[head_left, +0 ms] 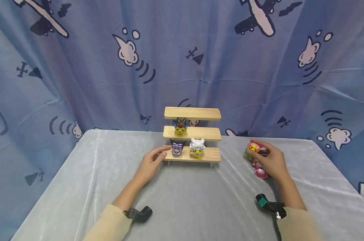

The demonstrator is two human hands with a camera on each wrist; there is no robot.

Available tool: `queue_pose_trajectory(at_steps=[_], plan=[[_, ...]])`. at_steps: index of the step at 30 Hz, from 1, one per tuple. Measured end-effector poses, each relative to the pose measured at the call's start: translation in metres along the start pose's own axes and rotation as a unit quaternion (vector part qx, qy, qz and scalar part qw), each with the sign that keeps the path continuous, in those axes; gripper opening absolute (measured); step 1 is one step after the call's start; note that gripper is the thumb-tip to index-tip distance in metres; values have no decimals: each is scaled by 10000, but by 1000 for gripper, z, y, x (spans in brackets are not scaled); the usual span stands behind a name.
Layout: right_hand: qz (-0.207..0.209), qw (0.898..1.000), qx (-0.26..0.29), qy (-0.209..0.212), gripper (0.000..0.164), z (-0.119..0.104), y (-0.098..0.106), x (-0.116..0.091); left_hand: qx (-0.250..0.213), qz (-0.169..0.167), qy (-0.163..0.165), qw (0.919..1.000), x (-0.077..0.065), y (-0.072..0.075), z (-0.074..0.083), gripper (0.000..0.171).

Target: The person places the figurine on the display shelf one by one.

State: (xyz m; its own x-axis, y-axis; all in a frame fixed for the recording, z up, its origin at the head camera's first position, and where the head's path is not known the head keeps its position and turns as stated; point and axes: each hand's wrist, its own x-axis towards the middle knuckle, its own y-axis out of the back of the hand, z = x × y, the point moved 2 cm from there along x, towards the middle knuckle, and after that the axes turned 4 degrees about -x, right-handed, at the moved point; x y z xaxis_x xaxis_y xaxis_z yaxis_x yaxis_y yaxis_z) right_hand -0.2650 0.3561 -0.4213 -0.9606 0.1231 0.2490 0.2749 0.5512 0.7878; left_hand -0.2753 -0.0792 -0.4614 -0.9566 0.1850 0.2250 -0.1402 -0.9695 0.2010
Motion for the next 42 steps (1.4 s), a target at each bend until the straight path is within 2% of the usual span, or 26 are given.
queue_pose_trajectory(at_steps=[4, 9, 16, 19, 23, 25, 36, 42], plan=[[127, 9998, 122, 96, 54, -3, 3, -1, -58, 1, 10, 10000, 0, -1, 0, 33], [91, 9997, 188, 112, 55, -13, 8, -1, -32, 83, 108, 9999, -1, -2, 3, 32], [198, 9985, 334, 390, 52, -36, 19, -4, -74, 48, 194, 9998, -8, -1, 28, 31], [264, 9973, 456, 514, 51, -45, 21, -5, -62, 54, 155, 9998, -7, 0, 24, 31], [339, 9956, 574, 665, 50, -55, 23, -7, -61, 109, 75, 9999, -3, 1, 7, 31], [395, 9947, 614, 719, 50, -59, 24, -8, -90, 88, 18, 9999, -2, 2, 4, 31], [455, 9923, 722, 899, 50, -84, 29, -12, -204, 6, 25, 9998, -1, -2, 2, 31], [547, 9842, 964, 1383, 48, -105, 31, -8, -83, 118, -11, 9999, 0, -4, 2, 29]])
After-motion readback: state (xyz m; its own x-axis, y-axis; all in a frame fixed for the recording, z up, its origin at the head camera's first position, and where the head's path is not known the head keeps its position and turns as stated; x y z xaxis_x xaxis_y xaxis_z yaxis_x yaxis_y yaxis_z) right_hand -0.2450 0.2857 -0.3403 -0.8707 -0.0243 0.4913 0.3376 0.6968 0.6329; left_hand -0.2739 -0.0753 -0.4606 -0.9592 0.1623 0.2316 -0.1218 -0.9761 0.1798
